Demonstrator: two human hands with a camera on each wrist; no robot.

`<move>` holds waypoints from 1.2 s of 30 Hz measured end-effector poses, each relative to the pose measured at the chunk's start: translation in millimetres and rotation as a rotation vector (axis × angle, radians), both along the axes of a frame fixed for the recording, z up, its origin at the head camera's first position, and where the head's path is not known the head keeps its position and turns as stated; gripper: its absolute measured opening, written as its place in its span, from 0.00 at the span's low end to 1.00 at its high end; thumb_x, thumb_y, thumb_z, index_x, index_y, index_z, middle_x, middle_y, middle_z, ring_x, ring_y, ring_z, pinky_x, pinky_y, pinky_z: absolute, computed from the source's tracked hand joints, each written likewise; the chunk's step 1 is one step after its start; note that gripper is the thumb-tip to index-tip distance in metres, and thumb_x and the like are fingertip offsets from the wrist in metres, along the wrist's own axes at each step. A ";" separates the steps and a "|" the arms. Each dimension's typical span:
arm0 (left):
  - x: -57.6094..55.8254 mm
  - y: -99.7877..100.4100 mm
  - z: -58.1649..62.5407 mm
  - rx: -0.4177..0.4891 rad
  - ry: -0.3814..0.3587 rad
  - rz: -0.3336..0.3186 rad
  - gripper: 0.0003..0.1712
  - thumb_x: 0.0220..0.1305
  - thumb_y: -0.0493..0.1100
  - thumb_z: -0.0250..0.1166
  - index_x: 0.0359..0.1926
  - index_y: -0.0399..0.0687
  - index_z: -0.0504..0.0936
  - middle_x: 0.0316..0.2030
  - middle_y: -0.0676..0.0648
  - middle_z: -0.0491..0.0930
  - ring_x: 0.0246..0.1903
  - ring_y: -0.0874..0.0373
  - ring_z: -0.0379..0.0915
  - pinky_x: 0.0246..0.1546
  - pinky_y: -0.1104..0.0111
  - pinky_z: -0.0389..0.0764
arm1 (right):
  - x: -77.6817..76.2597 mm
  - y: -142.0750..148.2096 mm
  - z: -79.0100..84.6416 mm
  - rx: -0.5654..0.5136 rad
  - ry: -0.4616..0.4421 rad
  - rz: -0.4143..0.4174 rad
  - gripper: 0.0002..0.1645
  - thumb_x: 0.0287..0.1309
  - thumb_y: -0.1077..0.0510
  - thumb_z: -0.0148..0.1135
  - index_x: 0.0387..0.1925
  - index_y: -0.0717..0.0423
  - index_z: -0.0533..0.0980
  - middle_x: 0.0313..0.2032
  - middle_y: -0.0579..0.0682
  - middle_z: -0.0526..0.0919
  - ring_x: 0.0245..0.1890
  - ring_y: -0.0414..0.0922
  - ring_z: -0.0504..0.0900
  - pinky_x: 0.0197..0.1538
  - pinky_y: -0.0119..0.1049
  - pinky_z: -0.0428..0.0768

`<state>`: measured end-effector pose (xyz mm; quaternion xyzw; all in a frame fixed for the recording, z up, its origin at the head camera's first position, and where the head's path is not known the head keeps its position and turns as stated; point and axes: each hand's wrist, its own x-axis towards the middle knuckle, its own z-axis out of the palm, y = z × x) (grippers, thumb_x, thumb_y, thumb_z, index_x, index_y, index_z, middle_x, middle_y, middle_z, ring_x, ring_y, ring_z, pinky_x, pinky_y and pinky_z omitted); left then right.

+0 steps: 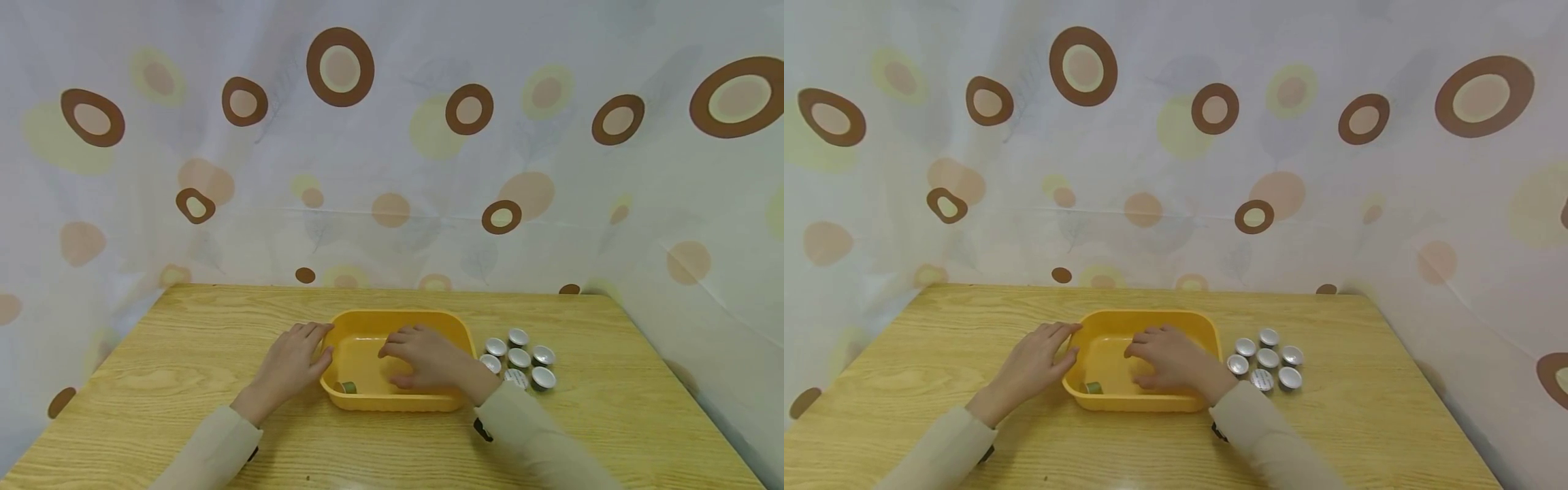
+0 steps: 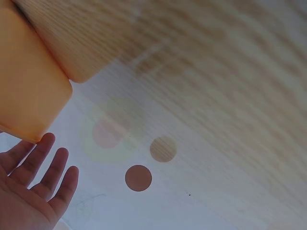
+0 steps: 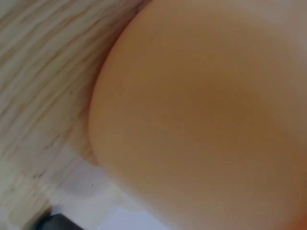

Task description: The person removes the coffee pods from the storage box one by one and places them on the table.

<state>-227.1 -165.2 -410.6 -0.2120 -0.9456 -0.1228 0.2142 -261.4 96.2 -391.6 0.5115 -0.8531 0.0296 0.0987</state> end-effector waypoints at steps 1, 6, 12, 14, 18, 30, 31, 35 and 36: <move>0.0 -0.1 -0.1 0.001 -0.001 -0.001 0.21 0.59 0.48 0.58 0.53 0.46 0.76 0.45 0.48 0.79 0.44 0.52 0.75 0.42 0.59 0.77 | 0.1 -2.3 -0.5 0.001 0.002 0.006 0.20 0.51 0.43 0.61 0.46 0.44 0.76 0.44 0.41 0.78 0.46 0.41 0.76 0.51 0.40 0.74; -0.4 -0.2 -1.0 -0.001 -0.006 0.002 0.21 0.60 0.48 0.57 0.53 0.46 0.76 0.45 0.49 0.79 0.44 0.52 0.75 0.43 0.59 0.77 | 1.0 -13.2 -1.9 0.019 -0.003 0.023 0.21 0.52 0.43 0.61 0.46 0.44 0.76 0.45 0.41 0.79 0.46 0.41 0.76 0.51 0.41 0.74; -0.1 0.0 -1.1 -0.002 -0.009 0.009 0.21 0.59 0.48 0.58 0.53 0.47 0.76 0.46 0.49 0.79 0.44 0.52 0.75 0.43 0.59 0.77 | 3.2 -25.8 -2.2 0.048 -0.039 0.038 0.21 0.53 0.42 0.60 0.47 0.44 0.76 0.46 0.40 0.79 0.46 0.40 0.76 0.50 0.38 0.74; 0.1 0.2 -0.7 -0.001 -0.010 0.009 0.21 0.59 0.48 0.58 0.53 0.46 0.76 0.46 0.49 0.79 0.45 0.52 0.75 0.43 0.59 0.77 | 4.3 -29.3 -1.6 0.049 -0.047 0.050 0.20 0.53 0.42 0.61 0.47 0.44 0.76 0.46 0.39 0.79 0.46 0.39 0.75 0.49 0.38 0.74; 0.6 0.4 0.2 -0.002 -0.011 0.010 0.21 0.59 0.48 0.58 0.53 0.46 0.76 0.46 0.49 0.79 0.44 0.52 0.75 0.43 0.59 0.77 | 6.6 -35.1 1.8 0.054 -0.067 0.066 0.21 0.53 0.43 0.61 0.47 0.45 0.76 0.45 0.39 0.79 0.46 0.39 0.75 0.50 0.39 0.74; 0.5 0.6 0.7 -0.003 0.003 -0.001 0.21 0.59 0.47 0.59 0.52 0.46 0.76 0.45 0.49 0.79 0.44 0.52 0.75 0.42 0.60 0.77 | 5.7 -52.1 -1.2 0.112 -0.051 0.080 0.19 0.54 0.45 0.60 0.48 0.42 0.75 0.46 0.37 0.79 0.46 0.37 0.75 0.51 0.39 0.75; 0.6 0.6 0.7 -0.004 0.004 0.000 0.21 0.59 0.47 0.59 0.52 0.46 0.76 0.45 0.49 0.80 0.44 0.52 0.75 0.42 0.60 0.77 | 5.8 -53.2 -1.5 0.119 -0.050 0.082 0.19 0.54 0.45 0.60 0.48 0.42 0.75 0.46 0.37 0.79 0.46 0.37 0.75 0.51 0.39 0.75; 0.5 0.5 0.7 -0.004 0.009 -0.001 0.21 0.58 0.47 0.60 0.52 0.46 0.77 0.45 0.49 0.80 0.43 0.52 0.75 0.41 0.60 0.78 | 6.7 -56.6 -0.9 0.145 -0.054 0.087 0.20 0.53 0.47 0.62 0.49 0.41 0.75 0.47 0.37 0.78 0.47 0.37 0.75 0.52 0.39 0.75; 0.5 0.6 0.7 -0.002 0.010 -0.002 0.21 0.58 0.47 0.60 0.52 0.45 0.77 0.45 0.49 0.80 0.43 0.52 0.75 0.41 0.60 0.78 | 6.9 -57.4 -0.8 0.151 -0.054 0.088 0.20 0.53 0.48 0.63 0.49 0.41 0.75 0.47 0.37 0.78 0.48 0.37 0.75 0.51 0.38 0.75</move>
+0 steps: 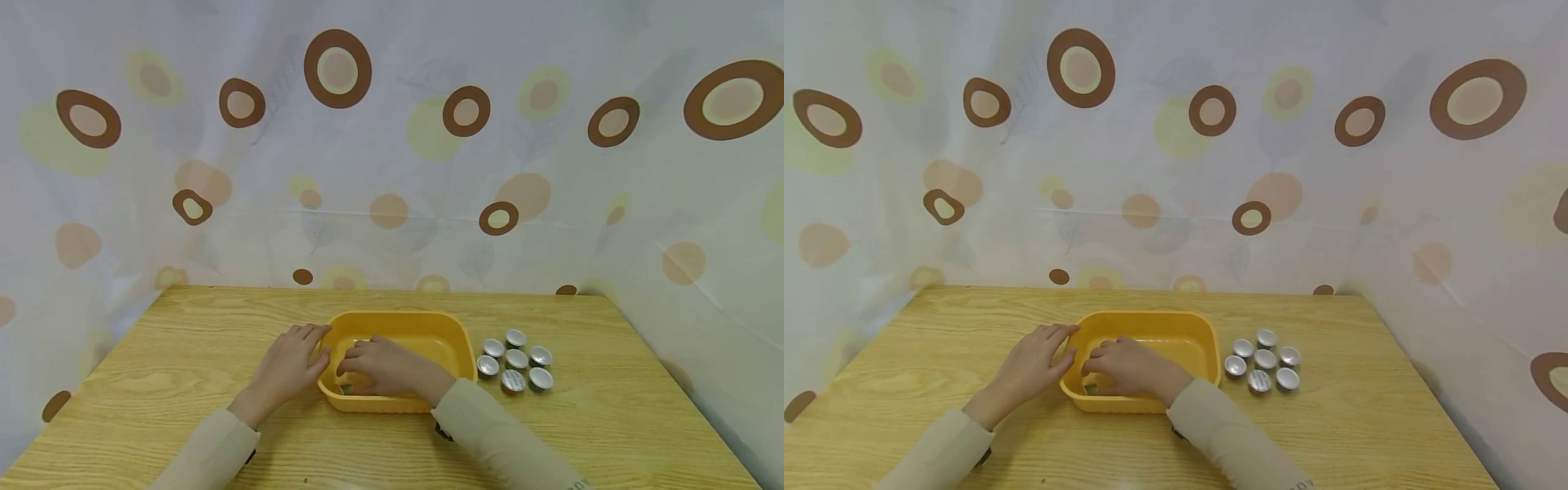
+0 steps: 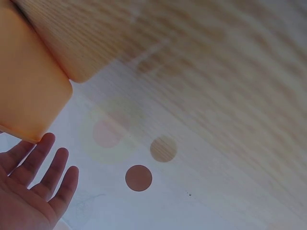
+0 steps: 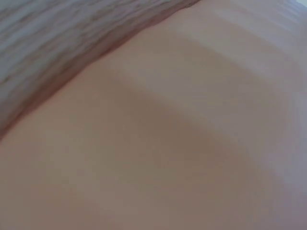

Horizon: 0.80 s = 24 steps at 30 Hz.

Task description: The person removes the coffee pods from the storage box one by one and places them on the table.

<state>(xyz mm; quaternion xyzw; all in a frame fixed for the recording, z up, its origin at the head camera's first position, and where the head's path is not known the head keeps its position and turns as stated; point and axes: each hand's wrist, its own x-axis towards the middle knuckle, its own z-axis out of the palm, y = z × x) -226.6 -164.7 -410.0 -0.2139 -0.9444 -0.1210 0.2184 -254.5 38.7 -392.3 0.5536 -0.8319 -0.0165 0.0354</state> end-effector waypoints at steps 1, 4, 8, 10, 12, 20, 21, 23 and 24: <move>0.0 -0.1 0.0 0.001 0.000 0.000 0.21 0.58 0.47 0.60 0.52 0.45 0.77 0.45 0.49 0.80 0.43 0.52 0.75 0.41 0.61 0.78 | 0.0 -1.0 -0.2 0.005 -0.001 0.002 0.20 0.53 0.48 0.63 0.49 0.41 0.75 0.47 0.37 0.78 0.48 0.37 0.75 0.52 0.38 0.75; 0.2 -0.2 0.0 0.002 0.004 -0.004 0.21 0.58 0.47 0.60 0.52 0.45 0.77 0.45 0.48 0.80 0.43 0.52 0.75 0.40 0.60 0.78 | 0.2 -3.5 -0.5 0.014 0.001 0.010 0.21 0.51 0.49 0.65 0.49 0.40 0.75 0.47 0.36 0.79 0.48 0.36 0.74 0.52 0.37 0.75; 0.4 -0.1 0.3 0.004 0.006 -0.008 0.21 0.58 0.46 0.60 0.52 0.45 0.77 0.44 0.48 0.80 0.43 0.52 0.75 0.41 0.60 0.78 | 0.5 -6.5 -1.0 0.029 0.006 0.015 0.22 0.49 0.51 0.66 0.49 0.38 0.75 0.46 0.35 0.79 0.47 0.36 0.74 0.52 0.37 0.75; 0.5 -0.1 0.4 0.003 0.004 -0.007 0.21 0.58 0.47 0.60 0.52 0.45 0.77 0.44 0.48 0.80 0.43 0.52 0.75 0.41 0.60 0.78 | 0.7 -7.8 -1.2 0.034 0.006 0.018 0.22 0.49 0.51 0.66 0.49 0.38 0.75 0.45 0.35 0.79 0.47 0.36 0.74 0.52 0.38 0.75; 0.4 -0.1 0.4 0.001 0.000 -0.005 0.21 0.59 0.47 0.59 0.52 0.45 0.76 0.45 0.48 0.80 0.44 0.51 0.75 0.42 0.60 0.77 | 0.1 -8.8 -1.7 0.039 0.013 0.025 0.22 0.50 0.52 0.66 0.49 0.37 0.75 0.45 0.34 0.79 0.46 0.36 0.75 0.51 0.36 0.75; -0.2 -0.3 -0.1 0.001 -0.011 0.002 0.21 0.59 0.47 0.59 0.52 0.45 0.76 0.45 0.48 0.79 0.44 0.51 0.74 0.43 0.59 0.77 | -0.2 -12.4 -1.9 0.046 0.036 0.048 0.17 0.51 0.53 0.65 0.45 0.37 0.77 0.43 0.34 0.80 0.43 0.36 0.75 0.47 0.32 0.76; -0.2 -0.3 -0.3 -0.001 -0.012 0.003 0.21 0.59 0.47 0.59 0.52 0.45 0.76 0.45 0.48 0.79 0.44 0.51 0.74 0.43 0.59 0.77 | 0.1 -12.7 -1.5 0.048 0.034 0.047 0.17 0.52 0.54 0.65 0.45 0.37 0.77 0.43 0.34 0.80 0.43 0.36 0.75 0.47 0.32 0.76; -0.1 -0.5 -0.5 -0.002 -0.014 0.003 0.21 0.59 0.47 0.58 0.53 0.45 0.76 0.45 0.48 0.79 0.44 0.51 0.74 0.43 0.59 0.77 | 1.0 -13.3 -0.4 0.052 0.028 0.044 0.16 0.52 0.54 0.64 0.45 0.37 0.77 0.43 0.34 0.80 0.43 0.36 0.75 0.48 0.33 0.76; -0.1 -0.6 -0.7 -0.003 -0.014 0.004 0.21 0.59 0.47 0.58 0.53 0.45 0.76 0.45 0.48 0.79 0.44 0.51 0.74 0.43 0.59 0.77 | 1.6 -13.6 0.3 0.056 0.025 0.042 0.16 0.52 0.54 0.64 0.45 0.37 0.77 0.43 0.34 0.80 0.44 0.36 0.75 0.48 0.33 0.76</move>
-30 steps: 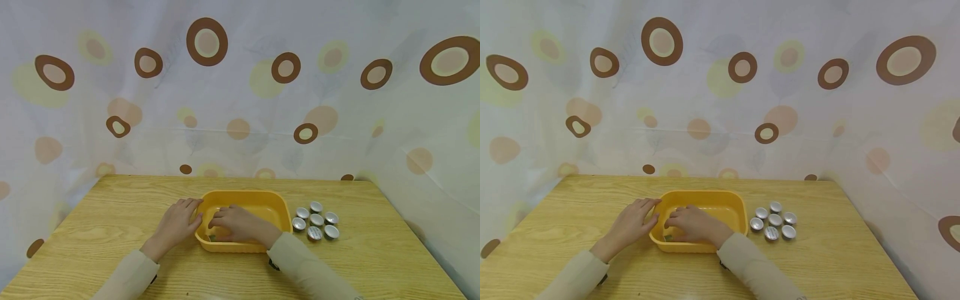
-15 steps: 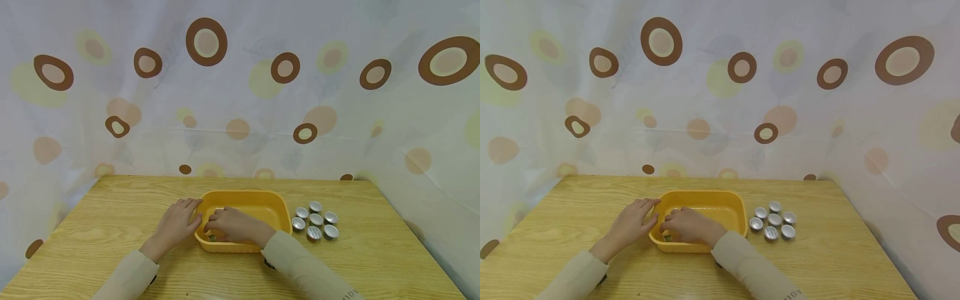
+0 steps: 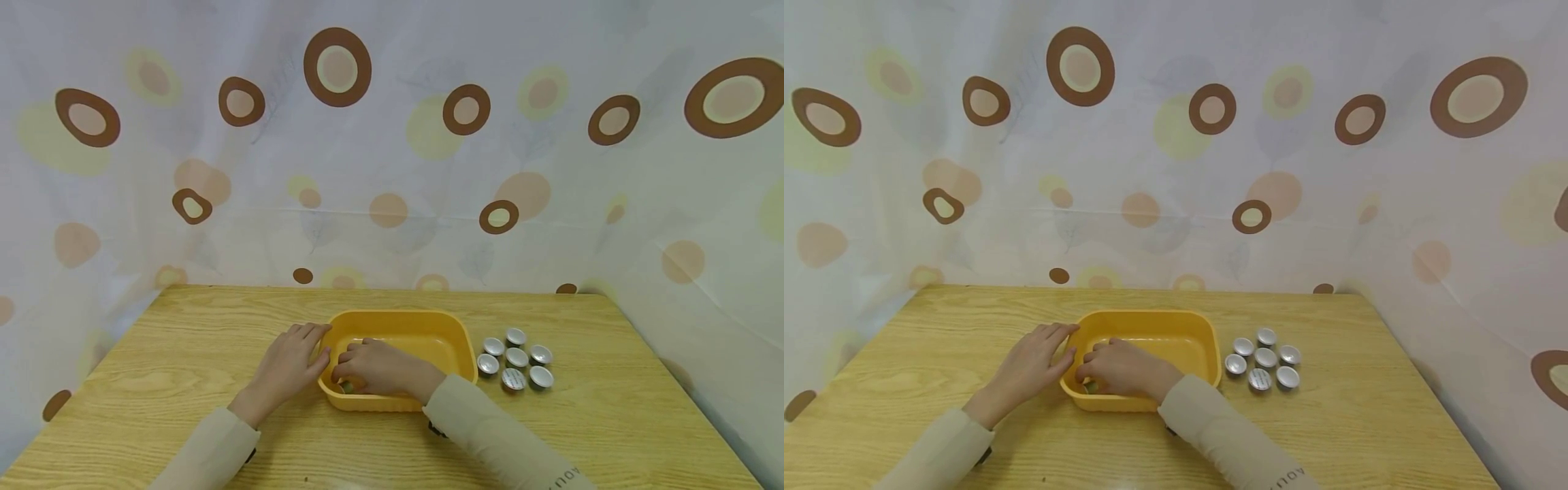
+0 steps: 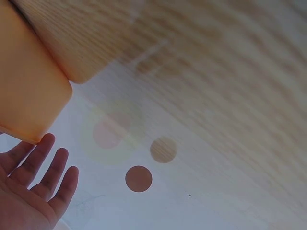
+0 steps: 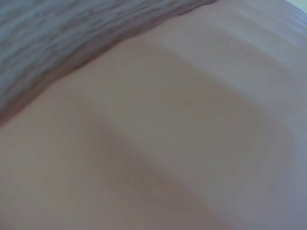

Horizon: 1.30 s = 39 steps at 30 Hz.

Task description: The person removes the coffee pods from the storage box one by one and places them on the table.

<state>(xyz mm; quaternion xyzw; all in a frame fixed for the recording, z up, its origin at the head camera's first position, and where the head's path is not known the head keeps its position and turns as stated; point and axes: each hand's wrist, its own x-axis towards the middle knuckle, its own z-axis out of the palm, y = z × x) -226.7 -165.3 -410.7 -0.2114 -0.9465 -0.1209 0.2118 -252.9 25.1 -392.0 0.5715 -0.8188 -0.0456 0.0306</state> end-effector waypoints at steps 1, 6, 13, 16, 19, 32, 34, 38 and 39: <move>-0.1 0.0 -0.2 0.000 0.001 -0.001 0.21 0.59 0.47 0.58 0.53 0.45 0.76 0.45 0.48 0.79 0.44 0.51 0.74 0.43 0.59 0.77 | 0.3 -0.1 1.0 0.004 -0.004 -0.003 0.16 0.52 0.54 0.64 0.45 0.37 0.77 0.43 0.34 0.80 0.44 0.36 0.75 0.48 0.34 0.76; -0.5 0.3 -0.6 0.001 0.007 -0.004 0.21 0.59 0.47 0.58 0.52 0.45 0.76 0.45 0.48 0.80 0.44 0.52 0.75 0.43 0.60 0.77 | 1.3 -0.6 3.0 0.025 -0.024 -0.016 0.16 0.52 0.53 0.64 0.45 0.38 0.77 0.43 0.35 0.80 0.45 0.37 0.75 0.50 0.36 0.76; -0.3 0.8 -0.2 0.006 0.003 -0.001 0.21 0.59 0.47 0.59 0.52 0.45 0.76 0.45 0.48 0.79 0.44 0.52 0.74 0.43 0.60 0.77 | -1.2 0.0 -0.1 0.014 -0.024 -0.007 0.14 0.52 0.52 0.64 0.44 0.39 0.78 0.42 0.35 0.80 0.43 0.36 0.75 0.49 0.35 0.76; -0.3 0.7 -0.2 0.010 0.001 -0.002 0.21 0.59 0.47 0.60 0.52 0.45 0.76 0.45 0.48 0.79 0.44 0.52 0.74 0.43 0.60 0.77 | -2.1 0.2 -1.3 0.013 -0.012 -0.004 0.14 0.52 0.51 0.64 0.43 0.39 0.78 0.41 0.35 0.80 0.42 0.36 0.75 0.47 0.34 0.76; -0.6 0.5 -0.8 0.010 0.003 -0.002 0.21 0.59 0.47 0.59 0.53 0.45 0.76 0.45 0.48 0.79 0.44 0.52 0.74 0.43 0.60 0.77 | -2.5 0.3 -1.7 0.012 0.004 -0.007 0.13 0.51 0.49 0.64 0.41 0.39 0.78 0.40 0.35 0.80 0.40 0.36 0.74 0.45 0.32 0.76; -1.6 0.0 -1.6 -0.002 0.028 -0.006 0.21 0.58 0.47 0.60 0.52 0.45 0.76 0.44 0.49 0.80 0.43 0.53 0.75 0.42 0.60 0.77 | -3.7 2.0 0.7 0.019 -0.043 -0.052 0.17 0.52 0.48 0.64 0.46 0.40 0.77 0.43 0.35 0.80 0.45 0.36 0.75 0.51 0.37 0.75; -1.8 -0.1 -1.9 -0.003 0.027 -0.008 0.21 0.59 0.47 0.59 0.52 0.45 0.76 0.44 0.49 0.80 0.43 0.53 0.75 0.42 0.61 0.77 | -2.9 1.7 1.1 0.019 -0.043 -0.050 0.18 0.52 0.49 0.64 0.47 0.40 0.76 0.44 0.35 0.80 0.45 0.36 0.75 0.51 0.36 0.75; -2.0 -0.2 -2.2 -0.003 0.023 -0.009 0.21 0.59 0.47 0.59 0.52 0.46 0.76 0.45 0.49 0.80 0.43 0.53 0.75 0.42 0.61 0.77 | -1.8 0.3 1.1 0.012 -0.050 -0.041 0.16 0.53 0.52 0.64 0.46 0.41 0.76 0.43 0.35 0.80 0.44 0.36 0.75 0.49 0.33 0.75; -2.0 -0.1 -2.2 -0.002 0.022 -0.009 0.21 0.59 0.47 0.59 0.52 0.46 0.76 0.45 0.49 0.80 0.43 0.53 0.75 0.42 0.61 0.77 | -1.3 0.0 1.2 0.011 -0.051 -0.038 0.15 0.53 0.52 0.63 0.45 0.41 0.77 0.43 0.36 0.81 0.44 0.36 0.75 0.49 0.34 0.75</move>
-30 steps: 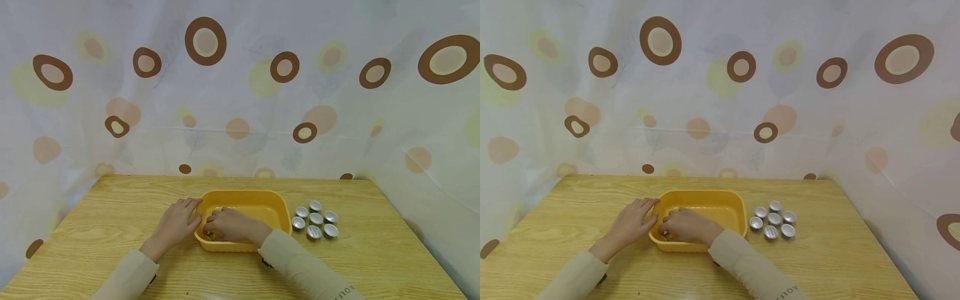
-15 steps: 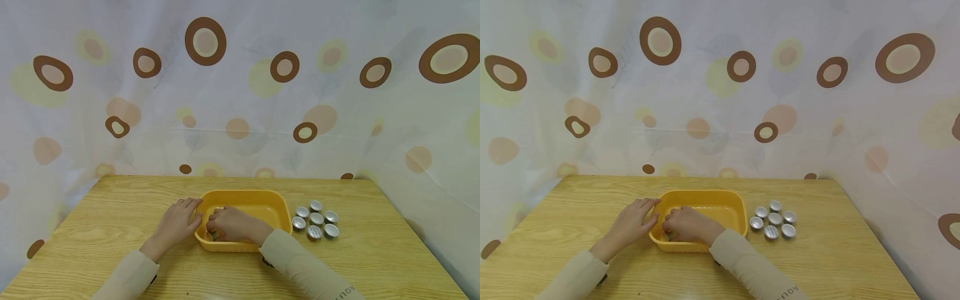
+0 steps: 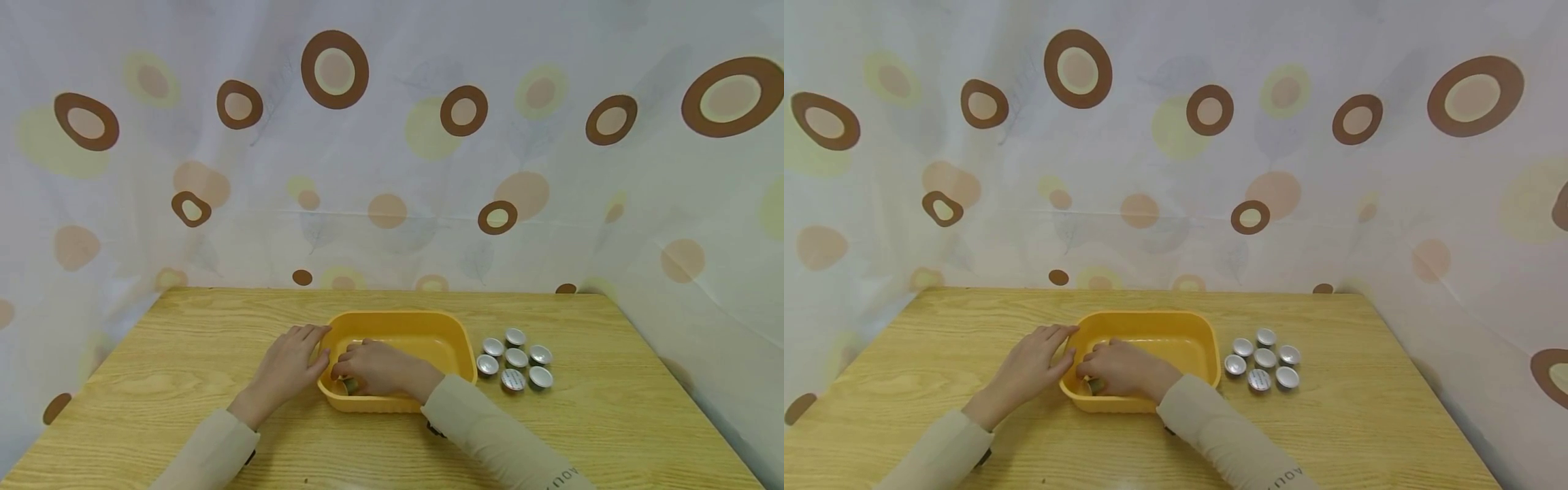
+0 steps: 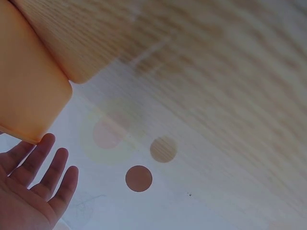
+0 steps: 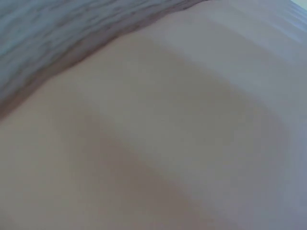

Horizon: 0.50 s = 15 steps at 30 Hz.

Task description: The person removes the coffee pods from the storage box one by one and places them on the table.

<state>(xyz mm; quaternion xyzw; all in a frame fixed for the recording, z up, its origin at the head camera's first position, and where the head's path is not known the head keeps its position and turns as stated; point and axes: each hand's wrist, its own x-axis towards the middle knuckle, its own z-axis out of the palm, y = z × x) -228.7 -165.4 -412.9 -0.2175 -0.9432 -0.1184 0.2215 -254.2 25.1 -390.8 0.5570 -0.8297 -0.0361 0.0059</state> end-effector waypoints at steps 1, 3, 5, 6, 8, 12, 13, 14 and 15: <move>0.1 0.1 0.0 0.000 -0.001 0.001 0.21 0.59 0.47 0.59 0.52 0.46 0.76 0.45 0.49 0.80 0.43 0.53 0.75 0.42 0.61 0.77 | 0.2 -0.4 0.1 -0.002 -0.001 0.003 0.15 0.53 0.53 0.63 0.45 0.41 0.77 0.43 0.36 0.81 0.44 0.37 0.75 0.49 0.34 0.75; 0.4 0.2 0.2 0.001 -0.004 0.003 0.21 0.59 0.47 0.59 0.53 0.46 0.76 0.45 0.49 0.80 0.43 0.53 0.75 0.42 0.60 0.77 | 0.4 -1.2 -0.2 -0.002 0.000 0.008 0.14 0.54 0.53 0.63 0.44 0.41 0.77 0.42 0.36 0.81 0.44 0.37 0.75 0.49 0.35 0.75; 0.8 0.3 0.4 0.001 -0.009 0.004 0.21 0.59 0.47 0.59 0.53 0.46 0.76 0.45 0.49 0.79 0.43 0.52 0.74 0.43 0.60 0.77 | 0.6 -1.9 -0.4 -0.002 0.006 0.013 0.13 0.54 0.53 0.62 0.43 0.41 0.77 0.41 0.36 0.81 0.43 0.36 0.75 0.48 0.34 0.75; 1.0 0.3 0.5 0.001 -0.010 0.004 0.21 0.59 0.47 0.58 0.53 0.46 0.76 0.45 0.49 0.79 0.43 0.52 0.74 0.43 0.60 0.77 | 0.6 -2.1 -0.5 -0.004 0.006 0.015 0.13 0.54 0.53 0.63 0.43 0.41 0.77 0.41 0.36 0.81 0.43 0.36 0.75 0.48 0.34 0.75; 1.3 0.2 0.5 0.001 -0.015 0.005 0.21 0.59 0.47 0.58 0.53 0.46 0.76 0.45 0.49 0.79 0.44 0.52 0.74 0.43 0.60 0.77 | 0.5 -2.4 -0.9 -0.009 -0.001 0.018 0.12 0.54 0.54 0.63 0.43 0.41 0.77 0.40 0.36 0.81 0.42 0.36 0.75 0.47 0.32 0.75; 1.3 0.2 0.4 0.002 -0.016 0.007 0.21 0.59 0.47 0.58 0.53 0.46 0.76 0.45 0.49 0.79 0.44 0.52 0.74 0.42 0.60 0.77 | 0.0 -1.9 -1.1 -0.022 -0.025 0.014 0.12 0.53 0.55 0.63 0.42 0.43 0.78 0.38 0.36 0.81 0.41 0.36 0.74 0.47 0.33 0.75; 1.2 0.2 0.4 0.003 -0.015 0.006 0.21 0.59 0.47 0.59 0.53 0.46 0.76 0.45 0.49 0.79 0.44 0.52 0.74 0.42 0.59 0.77 | -0.3 -1.6 -1.1 -0.025 -0.030 0.010 0.13 0.53 0.55 0.64 0.42 0.43 0.78 0.39 0.36 0.81 0.41 0.36 0.74 0.48 0.33 0.75; 0.9 0.1 0.2 0.003 -0.012 0.005 0.21 0.59 0.47 0.59 0.53 0.46 0.76 0.45 0.48 0.79 0.44 0.52 0.74 0.42 0.59 0.77 | -0.6 -1.2 -1.1 -0.027 -0.034 0.006 0.13 0.52 0.55 0.64 0.43 0.43 0.78 0.39 0.36 0.81 0.41 0.36 0.74 0.48 0.34 0.75; 0.7 0.0 0.1 0.005 -0.010 0.004 0.21 0.59 0.47 0.59 0.53 0.46 0.76 0.45 0.48 0.79 0.44 0.52 0.74 0.42 0.59 0.77 | -0.9 -0.9 -1.0 -0.028 -0.035 0.003 0.14 0.52 0.55 0.64 0.43 0.43 0.78 0.39 0.36 0.81 0.41 0.36 0.74 0.48 0.34 0.76</move>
